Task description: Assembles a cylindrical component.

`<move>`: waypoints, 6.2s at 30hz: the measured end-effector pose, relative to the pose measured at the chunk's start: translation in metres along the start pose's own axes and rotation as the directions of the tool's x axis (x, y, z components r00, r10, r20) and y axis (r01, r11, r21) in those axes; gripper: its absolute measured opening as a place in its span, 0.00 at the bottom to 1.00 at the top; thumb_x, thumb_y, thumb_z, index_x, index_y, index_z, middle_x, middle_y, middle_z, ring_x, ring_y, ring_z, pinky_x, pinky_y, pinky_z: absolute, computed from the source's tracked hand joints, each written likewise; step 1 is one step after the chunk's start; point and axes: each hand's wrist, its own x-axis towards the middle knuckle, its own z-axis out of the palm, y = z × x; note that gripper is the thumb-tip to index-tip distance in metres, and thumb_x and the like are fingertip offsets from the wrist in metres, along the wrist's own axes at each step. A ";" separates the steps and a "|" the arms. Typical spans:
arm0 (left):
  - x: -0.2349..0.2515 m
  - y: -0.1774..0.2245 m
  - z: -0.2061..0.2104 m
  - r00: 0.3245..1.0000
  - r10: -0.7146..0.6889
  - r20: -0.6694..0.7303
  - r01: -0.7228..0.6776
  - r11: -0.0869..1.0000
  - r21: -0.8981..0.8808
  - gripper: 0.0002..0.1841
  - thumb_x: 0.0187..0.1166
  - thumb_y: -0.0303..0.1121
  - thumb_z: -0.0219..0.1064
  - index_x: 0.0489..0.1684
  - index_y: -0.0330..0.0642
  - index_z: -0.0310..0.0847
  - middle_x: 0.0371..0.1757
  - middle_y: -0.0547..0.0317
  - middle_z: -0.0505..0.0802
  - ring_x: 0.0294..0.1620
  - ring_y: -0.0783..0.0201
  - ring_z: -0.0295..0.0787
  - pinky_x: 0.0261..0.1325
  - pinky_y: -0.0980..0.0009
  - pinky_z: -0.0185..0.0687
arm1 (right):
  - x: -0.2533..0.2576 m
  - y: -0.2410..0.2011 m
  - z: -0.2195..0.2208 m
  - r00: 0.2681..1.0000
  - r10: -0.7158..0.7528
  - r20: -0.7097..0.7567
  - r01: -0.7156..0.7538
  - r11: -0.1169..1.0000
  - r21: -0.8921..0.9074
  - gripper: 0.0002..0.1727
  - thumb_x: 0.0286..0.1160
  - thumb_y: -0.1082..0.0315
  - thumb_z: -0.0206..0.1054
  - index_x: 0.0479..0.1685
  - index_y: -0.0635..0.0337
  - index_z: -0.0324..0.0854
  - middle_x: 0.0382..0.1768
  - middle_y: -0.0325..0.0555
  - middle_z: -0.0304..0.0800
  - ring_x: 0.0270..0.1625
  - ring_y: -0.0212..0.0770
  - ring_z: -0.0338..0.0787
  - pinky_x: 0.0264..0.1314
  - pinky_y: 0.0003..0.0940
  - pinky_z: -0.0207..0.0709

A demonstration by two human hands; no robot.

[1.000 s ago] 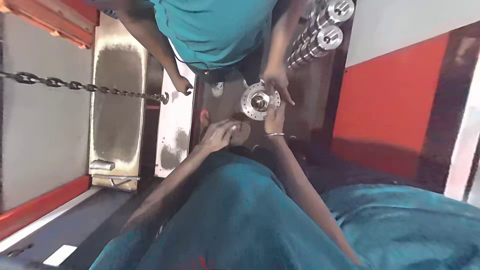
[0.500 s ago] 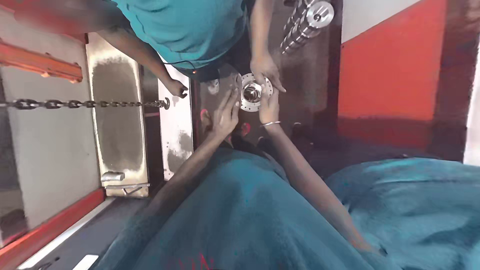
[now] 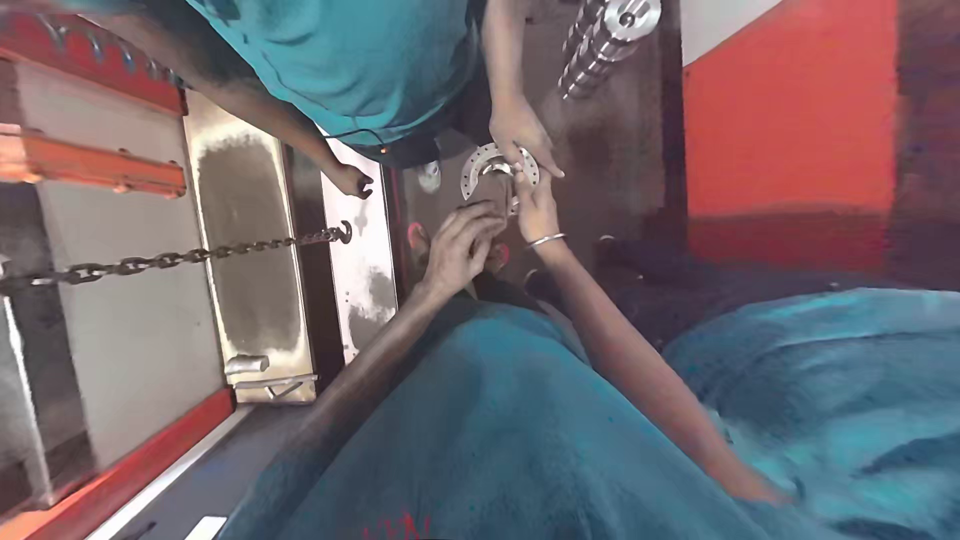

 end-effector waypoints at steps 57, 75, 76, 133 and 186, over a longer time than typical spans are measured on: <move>0.012 -0.056 0.011 0.749 -0.609 0.260 0.655 0.621 -0.431 0.42 0.73 0.38 0.79 0.91 0.65 0.60 0.83 0.55 0.78 0.70 0.55 0.84 0.65 0.52 0.87 | -0.014 0.016 -0.007 0.999 0.042 -0.008 -0.041 0.998 0.038 0.38 0.88 0.36 0.49 0.91 0.45 0.51 0.67 0.63 0.84 0.57 0.67 0.90 0.53 0.72 0.81; -0.007 -0.044 0.030 0.649 -0.721 0.243 0.709 0.456 -0.539 0.30 0.82 0.31 0.65 0.86 0.48 0.66 0.68 0.48 0.87 0.60 0.56 0.89 0.60 0.51 0.88 | 0.006 0.018 -0.002 0.999 0.025 -0.038 -0.024 1.000 0.010 0.39 0.88 0.40 0.50 0.89 0.57 0.55 0.74 0.62 0.81 0.69 0.62 0.87 0.71 0.67 0.77; -0.008 -0.042 0.033 0.631 -0.740 0.232 0.723 0.452 -0.522 0.30 0.80 0.31 0.67 0.84 0.47 0.68 0.66 0.48 0.88 0.57 0.56 0.90 0.58 0.51 0.89 | 0.005 0.019 -0.002 0.999 0.025 -0.035 -0.025 1.000 0.009 0.39 0.88 0.40 0.50 0.89 0.56 0.55 0.73 0.62 0.81 0.68 0.61 0.87 0.69 0.67 0.78; -0.027 -0.011 0.011 0.649 -0.694 0.311 0.756 0.541 -0.369 0.15 0.69 0.22 0.73 0.54 0.32 0.84 0.44 0.50 0.93 0.43 0.63 0.92 0.50 0.64 0.90 | -0.009 0.033 -0.016 1.000 0.000 -0.022 0.001 1.000 0.023 0.38 0.88 0.41 0.53 0.90 0.54 0.55 0.74 0.65 0.79 0.68 0.66 0.86 0.66 0.72 0.77; 0.093 -0.080 0.025 0.689 -0.389 0.611 0.615 0.760 -0.210 0.36 0.79 0.37 0.64 0.91 0.54 0.58 0.78 0.50 0.81 0.73 0.55 0.81 0.70 0.49 0.80 | -0.095 -0.003 0.087 0.766 0.502 -0.401 -0.206 0.783 0.586 0.21 0.82 0.64 0.66 0.67 0.72 0.81 0.71 0.65 0.80 0.73 0.53 0.82 0.79 0.45 0.75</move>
